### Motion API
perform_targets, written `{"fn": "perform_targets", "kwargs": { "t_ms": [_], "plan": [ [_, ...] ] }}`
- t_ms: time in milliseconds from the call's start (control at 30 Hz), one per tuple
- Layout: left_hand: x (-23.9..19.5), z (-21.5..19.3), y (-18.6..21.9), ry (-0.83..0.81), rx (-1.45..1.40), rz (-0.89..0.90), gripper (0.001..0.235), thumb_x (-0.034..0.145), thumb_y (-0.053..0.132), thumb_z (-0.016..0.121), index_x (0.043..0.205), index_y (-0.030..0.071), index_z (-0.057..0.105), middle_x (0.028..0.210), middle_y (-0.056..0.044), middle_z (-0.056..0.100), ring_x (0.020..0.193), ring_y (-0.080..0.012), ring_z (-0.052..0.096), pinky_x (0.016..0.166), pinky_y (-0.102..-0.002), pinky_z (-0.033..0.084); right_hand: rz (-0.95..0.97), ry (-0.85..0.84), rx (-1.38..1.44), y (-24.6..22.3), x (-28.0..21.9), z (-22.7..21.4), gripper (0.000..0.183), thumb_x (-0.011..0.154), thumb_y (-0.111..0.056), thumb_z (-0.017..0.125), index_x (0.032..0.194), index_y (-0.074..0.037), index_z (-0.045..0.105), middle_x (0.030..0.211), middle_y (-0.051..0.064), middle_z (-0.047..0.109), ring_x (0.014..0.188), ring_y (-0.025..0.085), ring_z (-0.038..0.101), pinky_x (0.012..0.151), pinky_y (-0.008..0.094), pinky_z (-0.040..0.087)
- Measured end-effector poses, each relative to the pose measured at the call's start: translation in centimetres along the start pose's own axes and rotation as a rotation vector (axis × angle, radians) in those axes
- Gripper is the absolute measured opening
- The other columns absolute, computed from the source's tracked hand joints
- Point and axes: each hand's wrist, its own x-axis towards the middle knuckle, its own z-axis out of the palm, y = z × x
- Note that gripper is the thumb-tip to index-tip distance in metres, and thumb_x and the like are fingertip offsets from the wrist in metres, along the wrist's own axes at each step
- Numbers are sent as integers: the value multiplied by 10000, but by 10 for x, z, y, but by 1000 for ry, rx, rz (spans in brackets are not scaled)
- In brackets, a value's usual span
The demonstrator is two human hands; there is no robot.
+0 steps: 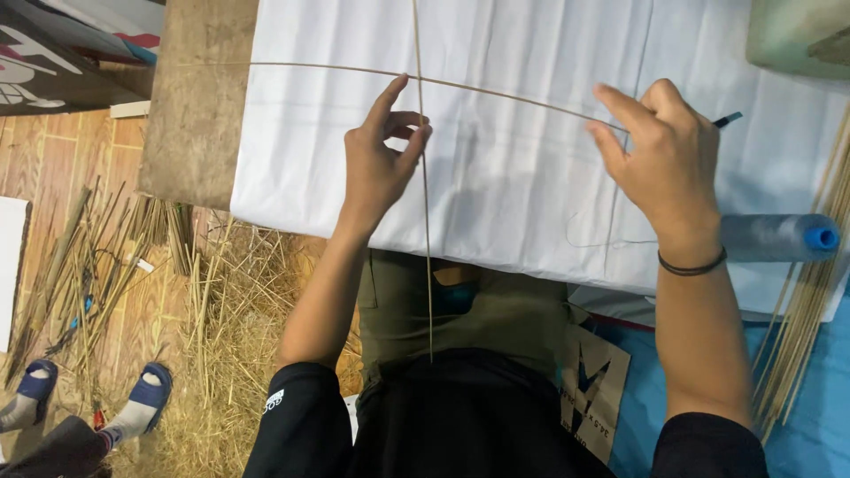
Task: Assemble the frame of a kite by tying thin bamboo sticks together at their intersection using thread.
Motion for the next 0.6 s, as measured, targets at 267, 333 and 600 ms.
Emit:
{"fn": "perform_targets", "kwargs": {
  "t_ms": [267,333,600],
  "plan": [
    [0,-16,38,-92,-98,-10,674,972,-1,742,1556,104,423,1015,-61,794,894,-131,805,708,-264,636,-112,93,-130,-6,7,-23,118,985,-97,896,1050,-103,797,805,23,483,615,154,502,531,286,408],
    [0,-18,41,-100,-93,-2,662,971,-5,738,1548,103,434,1009,-59,794,896,-131,806,703,-265,635,-109,101,-143,-6,4,-28,103,992,-94,893,1023,-95,795,807,26,477,618,151,499,529,283,396],
    [-1,-16,50,-82,-147,16,681,980,-17,716,1564,116,392,1023,-63,787,911,-149,812,692,-262,633,-110,131,-216,-13,5,-44,90,1001,-110,896,1032,-100,811,761,28,459,578,142,461,501,270,361]
  ]
}}
